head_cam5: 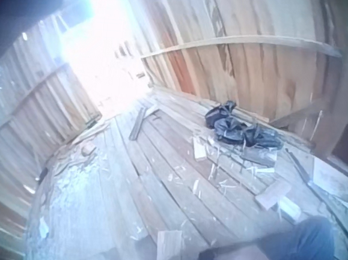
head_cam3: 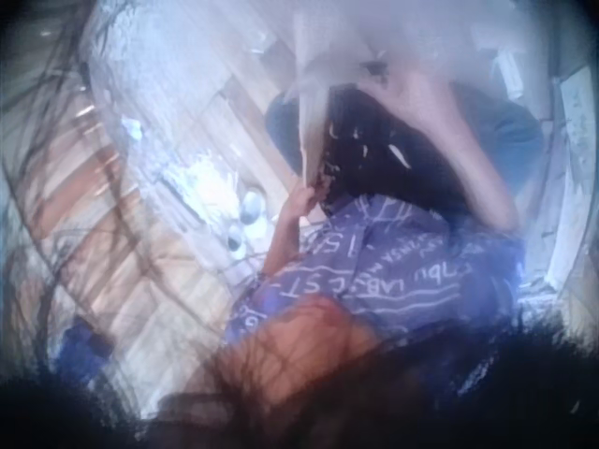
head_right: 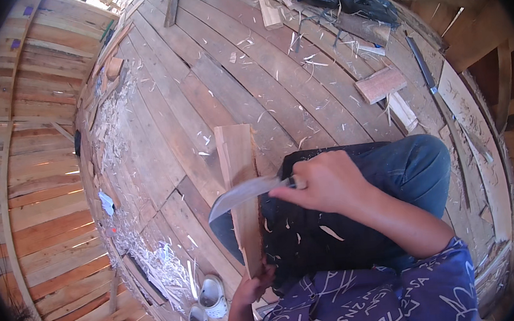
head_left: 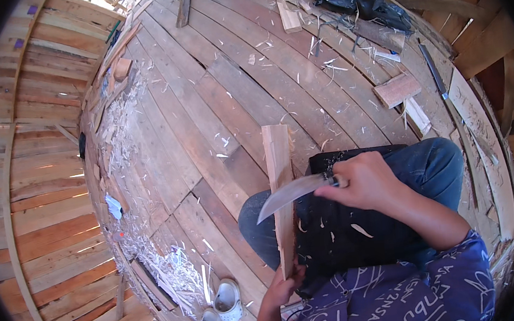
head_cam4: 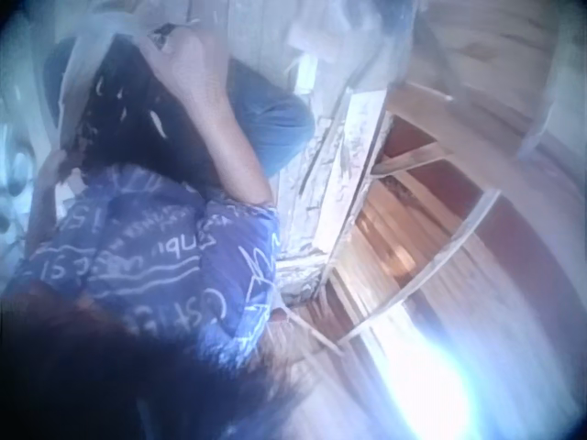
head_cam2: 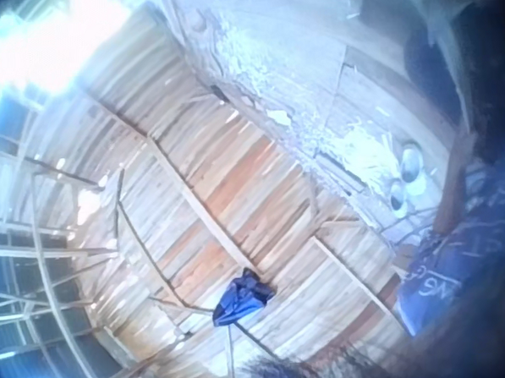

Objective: The person shaves and carves pieces of wood using a knife while sitting on a wooden floor.

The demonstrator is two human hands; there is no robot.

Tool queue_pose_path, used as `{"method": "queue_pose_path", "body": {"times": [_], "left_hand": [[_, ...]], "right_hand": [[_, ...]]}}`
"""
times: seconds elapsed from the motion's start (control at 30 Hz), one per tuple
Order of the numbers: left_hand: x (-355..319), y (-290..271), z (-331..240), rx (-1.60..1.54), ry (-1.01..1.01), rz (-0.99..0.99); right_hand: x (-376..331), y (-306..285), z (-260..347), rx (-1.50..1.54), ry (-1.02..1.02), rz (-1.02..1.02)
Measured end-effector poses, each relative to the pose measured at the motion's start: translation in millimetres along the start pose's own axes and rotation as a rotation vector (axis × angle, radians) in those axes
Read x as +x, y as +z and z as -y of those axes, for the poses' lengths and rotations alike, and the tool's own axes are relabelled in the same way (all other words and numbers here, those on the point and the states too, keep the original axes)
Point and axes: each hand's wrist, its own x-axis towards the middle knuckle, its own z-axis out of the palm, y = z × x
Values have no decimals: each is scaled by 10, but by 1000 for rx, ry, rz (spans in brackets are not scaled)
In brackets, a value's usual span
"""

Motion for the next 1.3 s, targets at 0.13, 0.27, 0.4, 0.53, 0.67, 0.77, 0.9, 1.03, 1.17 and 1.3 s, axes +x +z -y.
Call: {"method": "queue_pose_path", "body": {"times": [0.13, 0.27, 0.4, 0.53, 0.67, 0.77, 0.9, 1.03, 1.17, 1.3], "left_hand": [[-55, 79, -24, -3, 53, -11], [-11, 82, -59, 92, 83, 70], [6, -27, 22, 90, 148, 55], [32, -112, 191, -157, 58, 66], [44, -142, 43, -182, -14, 226], [32, -184, 27, -136, -21, 226], [2, -105, -43, -164, -56, 157], [69, 34, -51, 148, -17, 54], [24, -100, 49, -149, 31, 58], [36, -74, 65, -71, 54, 54]], "right_hand": [[452, 122, 8, -182, -115, 42], [1369, 174, -931, 157, 406, -337], [1373, 18, -1457, 76, 606, -429], [476, 157, -907, 143, 480, -167], [15, 114, -421, 133, 178, -107], [249, 141, -240, 97, -41, -92], [900, 176, -276, -190, -189, -87], [1673, -140, -845, 705, 772, -525], [1354, -192, -908, 263, 353, -457], [383, 129, -349, 194, 138, -195]]}}
